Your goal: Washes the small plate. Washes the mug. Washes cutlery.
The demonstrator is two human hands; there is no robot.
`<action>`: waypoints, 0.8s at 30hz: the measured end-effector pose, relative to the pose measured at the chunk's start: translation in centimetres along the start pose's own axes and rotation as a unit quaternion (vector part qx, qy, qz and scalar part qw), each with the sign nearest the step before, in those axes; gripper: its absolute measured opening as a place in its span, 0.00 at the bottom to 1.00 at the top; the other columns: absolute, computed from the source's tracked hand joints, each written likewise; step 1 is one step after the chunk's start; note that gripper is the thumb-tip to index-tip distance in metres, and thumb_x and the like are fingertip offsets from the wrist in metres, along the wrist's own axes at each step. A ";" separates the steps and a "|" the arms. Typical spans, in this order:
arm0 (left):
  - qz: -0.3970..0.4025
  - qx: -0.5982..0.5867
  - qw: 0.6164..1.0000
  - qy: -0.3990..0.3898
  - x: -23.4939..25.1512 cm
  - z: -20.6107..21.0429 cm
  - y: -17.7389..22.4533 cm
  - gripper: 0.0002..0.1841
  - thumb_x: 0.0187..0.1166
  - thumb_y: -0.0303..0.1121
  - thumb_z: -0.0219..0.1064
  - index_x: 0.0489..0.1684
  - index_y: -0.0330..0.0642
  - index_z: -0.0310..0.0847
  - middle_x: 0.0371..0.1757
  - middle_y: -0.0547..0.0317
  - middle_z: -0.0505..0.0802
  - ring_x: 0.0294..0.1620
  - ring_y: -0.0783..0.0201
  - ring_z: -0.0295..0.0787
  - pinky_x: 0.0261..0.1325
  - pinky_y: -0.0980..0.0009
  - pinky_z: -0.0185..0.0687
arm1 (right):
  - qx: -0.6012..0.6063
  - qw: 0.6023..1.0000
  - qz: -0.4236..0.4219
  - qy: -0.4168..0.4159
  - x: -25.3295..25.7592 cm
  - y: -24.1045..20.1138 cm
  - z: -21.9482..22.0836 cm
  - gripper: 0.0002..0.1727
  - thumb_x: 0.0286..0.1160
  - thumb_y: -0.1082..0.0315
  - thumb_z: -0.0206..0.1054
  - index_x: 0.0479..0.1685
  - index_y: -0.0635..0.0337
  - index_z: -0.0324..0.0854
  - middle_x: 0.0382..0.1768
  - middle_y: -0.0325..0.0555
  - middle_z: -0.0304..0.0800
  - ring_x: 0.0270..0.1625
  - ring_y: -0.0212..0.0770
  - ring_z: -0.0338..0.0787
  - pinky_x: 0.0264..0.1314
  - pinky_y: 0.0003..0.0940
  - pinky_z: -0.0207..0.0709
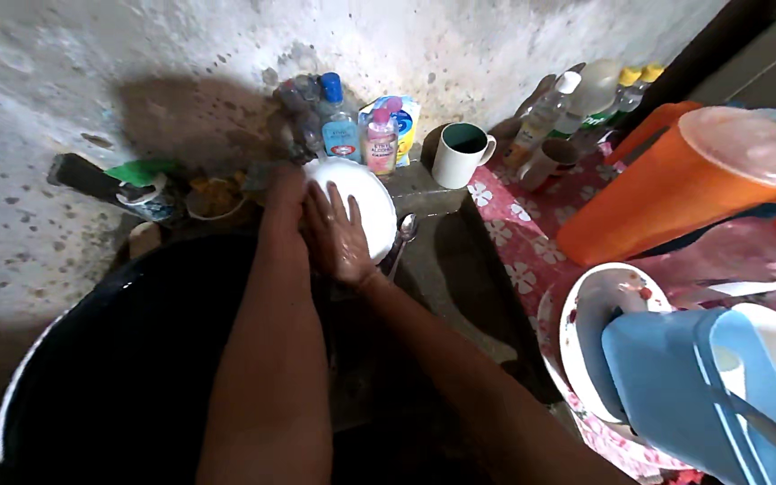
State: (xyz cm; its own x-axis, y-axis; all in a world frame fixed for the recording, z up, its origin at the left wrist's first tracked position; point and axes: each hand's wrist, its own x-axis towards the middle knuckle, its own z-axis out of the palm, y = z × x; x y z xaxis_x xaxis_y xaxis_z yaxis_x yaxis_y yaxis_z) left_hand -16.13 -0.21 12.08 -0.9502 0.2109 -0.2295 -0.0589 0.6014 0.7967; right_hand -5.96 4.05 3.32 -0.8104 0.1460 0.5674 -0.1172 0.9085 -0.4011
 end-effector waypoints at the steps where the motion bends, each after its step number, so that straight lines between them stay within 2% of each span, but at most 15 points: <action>1: 0.008 -0.001 1.000 0.006 0.1 0.0 0.0 0.25 0.95 0.40 0.48 0.75 0.24 0.70 0.74 0.27 0.78 0.75 0.38 0.75 0.76 0.40 0.68 | -0.010 0.999 -0.034 0.028 -0.7 1.3 0.4 0.30 0.83 0.55 0.60 0.83 0.55 0.75 0.87 0.54 0.69 0.91 0.66 0.61 0.87 0.75 0.48; 3: 0.019 0.027 0.999 0.008 -0.2 -0.1 -0.1 0.26 0.94 0.41 0.49 0.77 0.26 0.70 0.75 0.29 0.78 0.74 0.41 0.77 0.76 0.44 0.70 | -0.023 0.997 -0.019 0.071 -2.0 4.1 0.4 0.29 0.86 0.51 0.53 0.81 0.50 0.79 0.85 0.56 0.73 0.88 0.68 0.67 0.83 0.77 0.52; 5: -0.006 0.039 0.999 0.003 -0.2 0.0 0.2 0.27 0.94 0.43 0.49 0.80 0.28 0.67 0.77 0.29 0.77 0.77 0.39 0.75 0.77 0.41 0.68 | 0.071 0.987 0.143 0.033 -2.9 6.2 -1.6 0.30 0.91 0.54 0.48 0.87 0.55 0.70 0.89 0.58 0.64 0.91 0.64 0.62 0.88 0.68 0.53; 6: -0.013 0.036 0.999 -0.002 -0.1 0.0 0.4 0.28 0.94 0.44 0.50 0.80 0.27 0.67 0.77 0.28 0.77 0.78 0.37 0.74 0.77 0.39 0.67 | 0.173 0.952 0.254 0.000 -2.9 6.9 -3.3 0.31 0.95 0.52 0.47 0.92 0.54 0.61 0.92 0.54 0.60 0.91 0.58 0.62 0.89 0.60 0.57; 8: -0.018 0.042 0.999 -0.019 0.1 0.1 0.4 0.28 0.94 0.44 0.51 0.79 0.27 0.67 0.76 0.27 0.77 0.78 0.35 0.74 0.77 0.37 0.67 | 0.379 0.828 0.413 0.000 -2.7 8.6 -5.0 0.34 0.90 0.45 0.54 0.92 0.48 0.60 0.82 0.49 0.75 0.77 0.48 0.80 0.75 0.52 0.76; 9: -0.016 0.044 0.999 -0.024 0.1 0.2 0.4 0.27 0.93 0.43 0.52 0.78 0.26 0.68 0.75 0.26 0.78 0.77 0.35 0.74 0.76 0.36 0.68 | 0.460 0.767 0.448 0.003 -2.7 9.1 -5.8 0.30 0.88 0.48 0.59 0.86 0.47 0.66 0.71 0.47 0.83 0.65 0.43 0.85 0.64 0.46 0.81; 11: -0.008 0.045 0.999 -0.024 0.1 0.3 0.3 0.29 0.92 0.43 0.55 0.79 0.25 0.66 0.75 0.26 0.78 0.77 0.35 0.74 0.77 0.37 0.67 | 0.588 0.654 0.475 0.020 -2.8 9.5 -7.3 0.18 0.89 0.60 0.59 0.73 0.52 0.72 0.51 0.43 0.87 0.47 0.35 0.88 0.48 0.36 0.85; 12: 0.001 0.052 0.998 -0.025 0.2 0.4 0.2 0.29 0.91 0.44 0.55 0.78 0.25 0.67 0.74 0.26 0.78 0.77 0.34 0.74 0.77 0.36 0.66 | 0.624 0.623 0.470 0.037 -3.0 9.3 -8.0 0.12 0.89 0.64 0.58 0.65 0.53 0.74 0.42 0.40 0.88 0.39 0.32 0.89 0.41 0.32 0.87; 13: 0.014 0.061 0.998 -0.028 0.3 0.5 0.0 0.30 0.92 0.46 0.55 0.76 0.23 0.69 0.73 0.24 0.79 0.77 0.33 0.74 0.77 0.35 0.66 | 0.640 0.621 0.449 0.052 -3.2 8.8 -8.8 0.08 0.90 0.67 0.57 0.60 0.53 0.75 0.37 0.37 0.88 0.35 0.30 0.89 0.38 0.30 0.87; 15: 0.003 0.044 0.998 -0.043 0.0 0.5 0.1 0.33 0.92 0.51 0.53 0.77 0.24 0.69 0.74 0.23 0.78 0.77 0.32 0.74 0.77 0.33 0.65 | 0.590 0.716 0.367 0.066 -3.6 7.1 -10.3 0.09 0.87 0.72 0.58 0.58 0.53 0.78 0.36 0.33 0.89 0.30 0.23 0.86 0.32 0.22 0.84; 17: -0.053 -0.016 0.994 -0.091 -0.3 0.7 0.3 0.37 0.91 0.59 0.47 0.81 0.31 0.67 0.72 0.28 0.80 0.69 0.36 0.81 0.67 0.37 0.78 | 0.451 0.846 0.274 0.083 -4.0 5.1 -11.0 0.15 0.80 0.74 0.66 0.64 0.58 0.81 0.38 0.37 0.90 0.26 0.22 0.82 0.27 0.18 0.79; 19: -0.090 -0.075 0.979 -0.165 -0.8 0.7 0.8 0.38 0.91 0.63 0.38 0.82 0.38 0.64 0.64 0.34 0.82 0.53 0.44 0.86 0.53 0.48 0.84 | 0.298 0.938 0.161 0.072 -4.4 3.9 -10.7 0.17 0.79 0.75 0.68 0.66 0.68 0.82 0.47 0.53 0.94 0.39 0.36 0.92 0.45 0.35 0.88; 21: -0.106 -0.122 0.963 -0.214 -1.0 0.3 1.1 0.34 0.91 0.61 0.39 0.78 0.41 0.64 0.56 0.42 0.83 0.45 0.51 0.86 0.47 0.54 0.85 | 0.163 0.981 0.082 0.066 -5.0 3.4 -9.4 0.17 0.75 0.77 0.68 0.62 0.68 0.88 0.45 0.60 0.96 0.41 0.55 0.97 0.46 0.54 0.88; 23: -0.104 -0.110 0.966 -0.208 -1.3 0.1 1.2 0.23 0.93 0.48 0.43 0.71 0.40 0.69 0.48 0.48 0.85 0.38 0.58 0.85 0.41 0.61 0.85 | 0.101 0.992 0.044 0.057 -5.6 2.8 -7.9 0.19 0.70 0.80 0.69 0.60 0.63 0.91 0.37 0.60 0.96 0.34 0.60 0.95 0.36 0.57 0.86; 24: -0.100 -0.097 0.971 -0.193 -1.3 0.0 1.1 0.21 0.94 0.43 0.45 0.73 0.39 0.68 0.51 0.47 0.84 0.40 0.58 0.85 0.43 0.61 0.86 | 0.090 0.994 0.033 0.051 -5.8 2.5 -7.2 0.20 0.68 0.81 0.69 0.61 0.62 0.91 0.37 0.59 0.96 0.34 0.60 0.95 0.35 0.56 0.86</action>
State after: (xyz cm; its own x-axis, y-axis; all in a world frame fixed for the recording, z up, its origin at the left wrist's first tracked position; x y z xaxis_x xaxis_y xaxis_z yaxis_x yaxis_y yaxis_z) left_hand -14.98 0.20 13.21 -0.7303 0.4011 -0.5529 -0.3221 0.5117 0.7965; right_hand 2.63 8.29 4.20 -0.7588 0.2495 0.6017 -0.1740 0.8125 -0.5564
